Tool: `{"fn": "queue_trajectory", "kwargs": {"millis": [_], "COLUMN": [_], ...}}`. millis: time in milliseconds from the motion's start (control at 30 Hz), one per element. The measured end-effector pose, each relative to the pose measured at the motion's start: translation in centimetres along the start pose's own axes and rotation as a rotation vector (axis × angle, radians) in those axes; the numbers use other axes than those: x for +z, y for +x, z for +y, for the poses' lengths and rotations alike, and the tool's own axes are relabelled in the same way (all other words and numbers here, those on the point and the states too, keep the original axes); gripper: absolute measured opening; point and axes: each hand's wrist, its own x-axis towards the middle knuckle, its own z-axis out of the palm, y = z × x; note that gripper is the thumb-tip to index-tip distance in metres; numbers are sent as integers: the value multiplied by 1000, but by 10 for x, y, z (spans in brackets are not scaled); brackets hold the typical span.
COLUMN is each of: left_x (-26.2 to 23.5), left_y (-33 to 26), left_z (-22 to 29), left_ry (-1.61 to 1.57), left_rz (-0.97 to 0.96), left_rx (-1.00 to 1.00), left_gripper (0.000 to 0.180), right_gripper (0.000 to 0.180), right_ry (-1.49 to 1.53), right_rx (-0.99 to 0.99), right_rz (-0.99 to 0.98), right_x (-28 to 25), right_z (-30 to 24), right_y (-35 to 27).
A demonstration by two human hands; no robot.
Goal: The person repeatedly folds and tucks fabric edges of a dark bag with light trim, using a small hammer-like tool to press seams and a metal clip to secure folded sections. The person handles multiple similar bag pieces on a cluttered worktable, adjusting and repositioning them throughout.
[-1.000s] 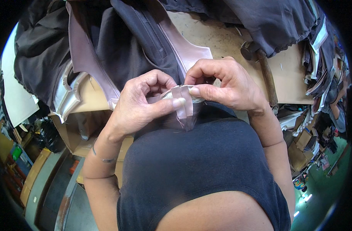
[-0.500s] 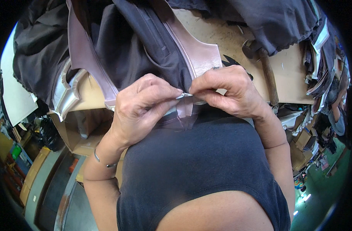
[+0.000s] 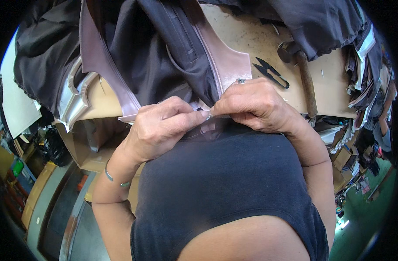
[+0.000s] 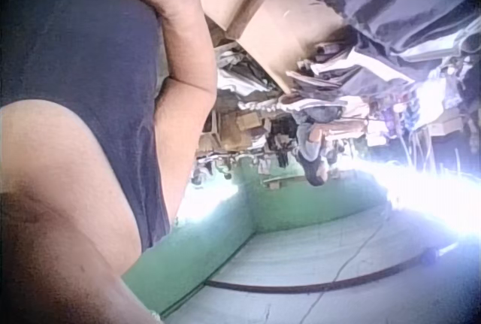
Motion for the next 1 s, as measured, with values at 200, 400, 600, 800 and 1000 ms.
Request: {"fn": "queue_trajectory", "kwargs": {"millis": [200,400,600,800,1000], "left_x": [-4,-3,-5,-2,-5], "left_y": [-1,0,0,-5,-2], "left_z": [8,9,9,3,3], "left_ry": [221,235,219,281,367], "left_rz": [-75,-67,-56,0,-43], "left_rx": [132,185,214,289,373], "left_gripper": [25,22,19,18,18], "right_gripper": [17,29,24,22,17], "right_ry": [232,325,428,267,47], "right_rx": [348,528,602,460,313], "right_rz": [-161,-383,-460,-350,-212], "right_x": [-11,-8,-9,-4,5], "right_z": [-7,-4,-2,-9,-11], "right_y": [10,26,29,26,19]}}
